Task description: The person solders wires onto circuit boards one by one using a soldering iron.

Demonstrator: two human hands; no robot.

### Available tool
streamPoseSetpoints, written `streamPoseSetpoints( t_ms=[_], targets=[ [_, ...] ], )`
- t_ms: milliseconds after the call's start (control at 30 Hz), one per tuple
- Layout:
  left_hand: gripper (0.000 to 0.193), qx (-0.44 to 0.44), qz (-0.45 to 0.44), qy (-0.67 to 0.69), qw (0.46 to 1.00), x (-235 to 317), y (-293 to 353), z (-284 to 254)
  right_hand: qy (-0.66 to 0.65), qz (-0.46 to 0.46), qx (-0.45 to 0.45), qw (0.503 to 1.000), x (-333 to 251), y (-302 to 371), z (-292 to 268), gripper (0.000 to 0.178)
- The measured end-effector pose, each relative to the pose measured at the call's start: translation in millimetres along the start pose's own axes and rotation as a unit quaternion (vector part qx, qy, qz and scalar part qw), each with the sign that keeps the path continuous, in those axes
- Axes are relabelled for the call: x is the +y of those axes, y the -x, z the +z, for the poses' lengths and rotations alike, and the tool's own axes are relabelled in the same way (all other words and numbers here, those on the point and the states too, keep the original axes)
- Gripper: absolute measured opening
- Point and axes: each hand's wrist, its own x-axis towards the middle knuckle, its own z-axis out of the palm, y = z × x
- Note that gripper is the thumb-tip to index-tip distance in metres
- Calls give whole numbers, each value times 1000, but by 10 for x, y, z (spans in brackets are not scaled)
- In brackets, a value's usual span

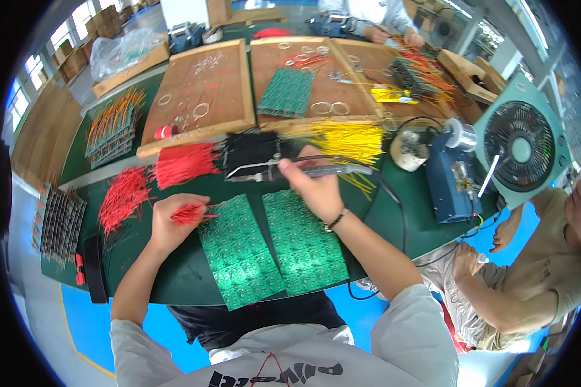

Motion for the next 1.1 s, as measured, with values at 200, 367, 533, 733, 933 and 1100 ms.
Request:
streamPoseSetpoints(
  t_ms=[200,367,533,733,933,1100],
  targets=[
    [14,-37,10,25,999,-70,39,57,-9,-24,22,999,-14,84,-18,22],
    [16,-42,-19,-31,998,-105,62,66,37,-46,-7,998,56,85,-55,22],
    [19,-48,-19,-31,998,-145,83,97,39,-46,5,998,96,104,-32,21],
    [17,-61,-17,-18,998,-150,80,113,50,-39,2,998,129,101,-71,21],
    [13,-83,-74,3,994,-87,71,119,82,-26,1,996,109,85,-44,23],
    [12,-85,-70,1,994,-108,69,135,93,-7,-13,996,104,97,-49,22]
  ],
)
